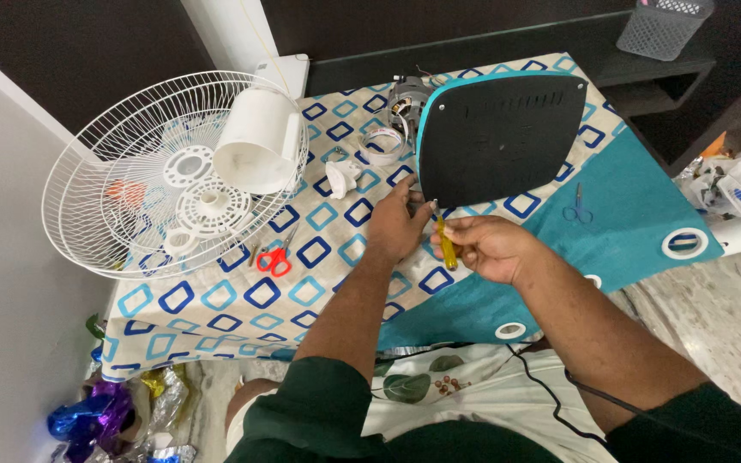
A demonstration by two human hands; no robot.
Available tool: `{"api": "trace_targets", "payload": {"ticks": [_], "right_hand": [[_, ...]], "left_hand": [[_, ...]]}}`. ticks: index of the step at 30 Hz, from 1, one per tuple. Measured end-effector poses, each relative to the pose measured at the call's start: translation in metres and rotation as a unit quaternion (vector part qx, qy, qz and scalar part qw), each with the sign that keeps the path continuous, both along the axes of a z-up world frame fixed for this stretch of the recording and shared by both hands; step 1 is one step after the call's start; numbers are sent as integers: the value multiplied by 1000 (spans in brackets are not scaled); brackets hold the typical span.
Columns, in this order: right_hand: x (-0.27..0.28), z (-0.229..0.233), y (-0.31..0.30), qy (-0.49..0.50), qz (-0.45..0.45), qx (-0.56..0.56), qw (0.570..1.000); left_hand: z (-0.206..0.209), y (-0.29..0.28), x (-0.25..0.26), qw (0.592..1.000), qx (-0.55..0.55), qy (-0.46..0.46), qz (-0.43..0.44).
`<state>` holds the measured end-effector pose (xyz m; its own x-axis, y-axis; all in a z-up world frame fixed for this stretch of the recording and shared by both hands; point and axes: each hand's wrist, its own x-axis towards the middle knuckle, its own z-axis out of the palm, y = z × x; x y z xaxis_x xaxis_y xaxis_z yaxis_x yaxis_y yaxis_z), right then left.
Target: The person uses a screwdriver to remove screws from the back cover of a teal electric fan base, then opens the cover to access the internal wiring. They disconnect a white inline switch and remove a black speed control module from the base.
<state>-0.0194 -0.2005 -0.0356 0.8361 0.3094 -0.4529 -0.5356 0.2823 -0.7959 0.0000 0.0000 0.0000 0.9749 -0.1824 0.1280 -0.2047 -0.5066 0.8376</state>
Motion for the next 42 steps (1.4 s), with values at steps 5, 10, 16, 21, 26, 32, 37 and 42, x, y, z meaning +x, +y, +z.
{"api": "trace_targets", "payload": {"ticks": [5,10,16,21,26,32,37,42], "right_hand": [[2,-2,4,-5,22,-13,1000],[3,5,11,-4,-9,-43,999],[-5,29,23,37,-8,-91,995],[-12,35,19,38,-11,-99,994],[-4,34,20,57,-74,-7,996],[-8,35,29,14,-151,-96,984],[-12,34,35,3,-186,-124,975],[-7,34,29,35,-191,-69,979]], "left_hand": [[3,2,-4,999,-7,-41,-2],[2,1,-2,999,-11,-32,0],[-6,1,-1,998,-31,-62,3],[-9,1,1,996,-48,-73,1],[-6,2,-1,996,-51,-76,2],[0,1,-4,998,-30,-50,7],[4,0,-6,998,-21,-51,9],[6,0,-8,999,-20,-36,18]]}}
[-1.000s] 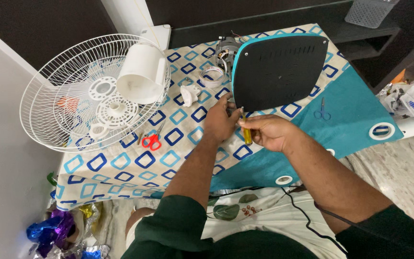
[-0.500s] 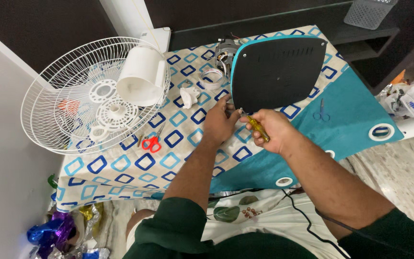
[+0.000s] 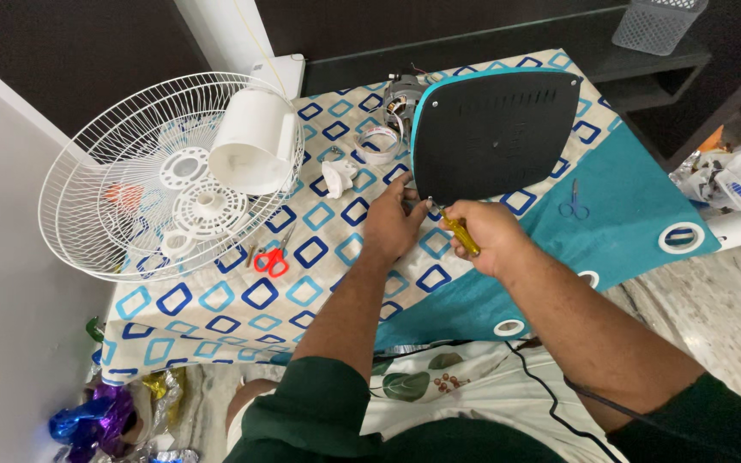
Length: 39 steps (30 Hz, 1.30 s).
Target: The person uses a screwdriver to remove screws from the back cover of a teal electric fan base, then opens the cover to access the internal wiring. They disconnect a white inline switch and remove a black speed control module from the base.
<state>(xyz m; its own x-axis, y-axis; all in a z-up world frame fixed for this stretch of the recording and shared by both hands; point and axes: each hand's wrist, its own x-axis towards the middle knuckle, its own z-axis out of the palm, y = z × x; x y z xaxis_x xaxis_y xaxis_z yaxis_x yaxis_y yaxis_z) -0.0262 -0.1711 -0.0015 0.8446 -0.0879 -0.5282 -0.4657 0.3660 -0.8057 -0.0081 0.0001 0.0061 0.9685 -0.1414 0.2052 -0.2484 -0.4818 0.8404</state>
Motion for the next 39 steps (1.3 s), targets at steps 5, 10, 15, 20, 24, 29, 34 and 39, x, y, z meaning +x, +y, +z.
{"api": "trace_targets", "payload": {"ticks": [5,10,15,20,24,29,34,39], "right_hand": [[-2,-2,-2,-57,2,-103,993],[-5,-3,2,-90,23,-132,987],[-3,7,1,3,103,-14,995],[-6,9,4,24,87,-100,991],[1,8,-2,40,75,-8,996],[3,-1,-7,-34,70,-43,996],[1,-9,-9,-137,108,-239,955],[8,-17,-40,-149,256,-332,896]], "left_hand": [[-2,1,3,1000,-5,-10,-12],[-6,1,4,999,-27,-24,-22],[-8,2,5,999,-19,-24,-17],[-11,1,7,1000,-10,-15,-12],[-12,2,8,999,-15,-32,-12],[-13,2,8,999,-27,-29,-16],[-11,2,6,999,-37,-18,-16],[-8,1,3,999,-20,-36,-12]]}}
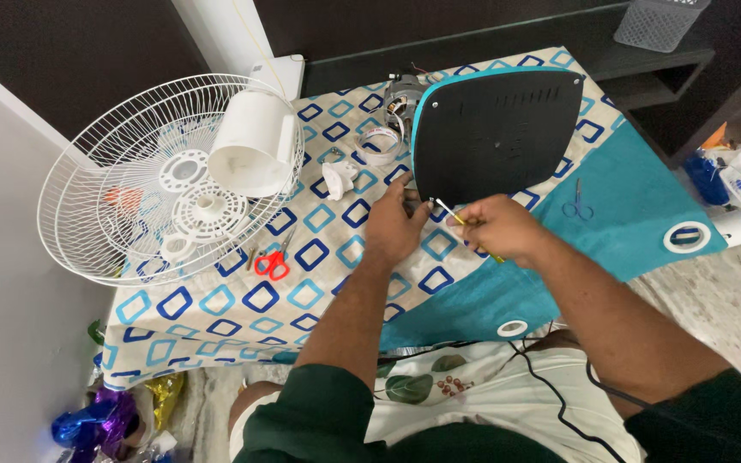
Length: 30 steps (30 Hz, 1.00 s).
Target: The person uses a screwdriver to remove screws from the back cover of a teal electric fan base, then opens the cover to access the internal wiring. They disconnect a white inline switch and remove a black speed control module from the base.
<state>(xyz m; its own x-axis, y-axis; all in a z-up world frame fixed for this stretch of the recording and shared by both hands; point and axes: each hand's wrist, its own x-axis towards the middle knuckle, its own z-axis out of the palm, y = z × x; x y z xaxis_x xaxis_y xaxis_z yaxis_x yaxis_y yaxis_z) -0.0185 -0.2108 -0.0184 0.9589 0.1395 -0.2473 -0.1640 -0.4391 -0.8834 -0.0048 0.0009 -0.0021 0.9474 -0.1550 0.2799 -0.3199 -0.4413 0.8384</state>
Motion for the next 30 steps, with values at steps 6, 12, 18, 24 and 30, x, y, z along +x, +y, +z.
{"api": "trace_targets", "payload": {"ticks": [6,12,18,24,30], "right_hand": [[6,6,-22,-185,-331,223,898],[6,23,-25,-130,-382,305,863],[7,11,-30,-176,-325,261,892],[6,1,-26,-246,-343,179,889],[4,3,-25,-248,-354,153,889]], "left_hand": [[10,-2,-8,999,24,11,31],[20,-11,-20,995,0,-16,97],[14,-16,-28,964,127,-203,116],[3,-11,-20,928,279,-209,134],[3,-12,-6,880,389,-254,99]]}}
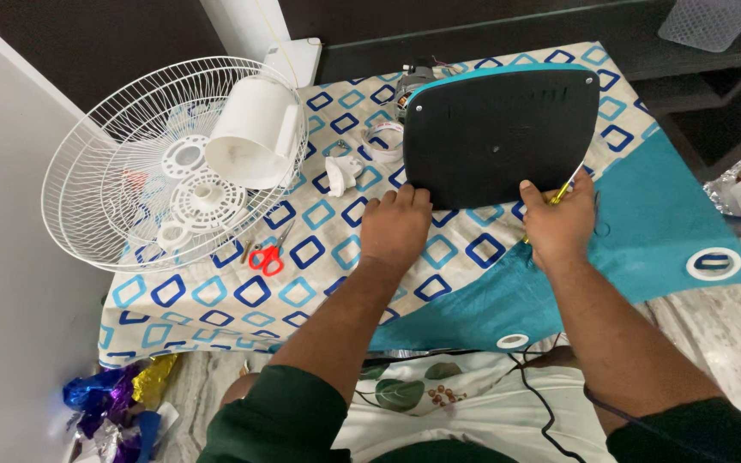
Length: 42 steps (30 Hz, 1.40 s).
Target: The person uses a screwdriver to remove screws from the back cover of a teal electric fan base, then opens the cover to access the internal wiring. They disconnect a white inline switch and remove a black speed control module from the base.
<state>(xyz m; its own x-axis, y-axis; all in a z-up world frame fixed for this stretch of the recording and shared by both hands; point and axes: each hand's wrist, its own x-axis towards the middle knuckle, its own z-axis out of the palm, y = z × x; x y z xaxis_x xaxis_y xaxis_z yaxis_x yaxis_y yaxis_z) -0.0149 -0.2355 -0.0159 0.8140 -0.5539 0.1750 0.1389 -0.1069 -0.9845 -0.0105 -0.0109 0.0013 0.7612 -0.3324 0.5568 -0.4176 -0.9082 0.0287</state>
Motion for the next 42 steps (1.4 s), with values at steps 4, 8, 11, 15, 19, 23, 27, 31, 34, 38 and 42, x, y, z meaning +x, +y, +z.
{"api": "trace_targets", "payload": {"ticks": [4,8,11,15,19,23,27,31,34,38,42], "right_hand": [[-2,2,1,3,-4,-9,1000],[-5,5,4,-1,-15,-30,999],[-7,7,4,13,4,-2,1000],[-7,7,6,-5,-10,-12,1000],[-6,4,5,-2,-20,-37,999],[-6,-1,5,-29,-29,-56,998],[-4,-3,4,-18,-43,-68,997],[-3,-4,5,-25,-38,-54,998],[-4,-2,5,-33,-29,-52,998],[-7,3,8,-17,-23,-20,999],[-8,6,7,29,-31,-40,998]], "left_hand": [[12,-2,1,997,37,60,16],[28,-6,-7,982,-23,174,68],[32,-7,-13,985,-72,142,63],[29,-7,-7,991,-15,114,62],[17,-9,1,988,20,135,66],[8,-5,2,991,24,118,62],[14,-6,-3,989,-1,117,87],[32,-12,-6,939,-118,275,170],[44,-14,-7,916,-150,318,193],[45,-5,-13,937,-114,293,151],[40,-6,-13,948,-117,264,133]]}}
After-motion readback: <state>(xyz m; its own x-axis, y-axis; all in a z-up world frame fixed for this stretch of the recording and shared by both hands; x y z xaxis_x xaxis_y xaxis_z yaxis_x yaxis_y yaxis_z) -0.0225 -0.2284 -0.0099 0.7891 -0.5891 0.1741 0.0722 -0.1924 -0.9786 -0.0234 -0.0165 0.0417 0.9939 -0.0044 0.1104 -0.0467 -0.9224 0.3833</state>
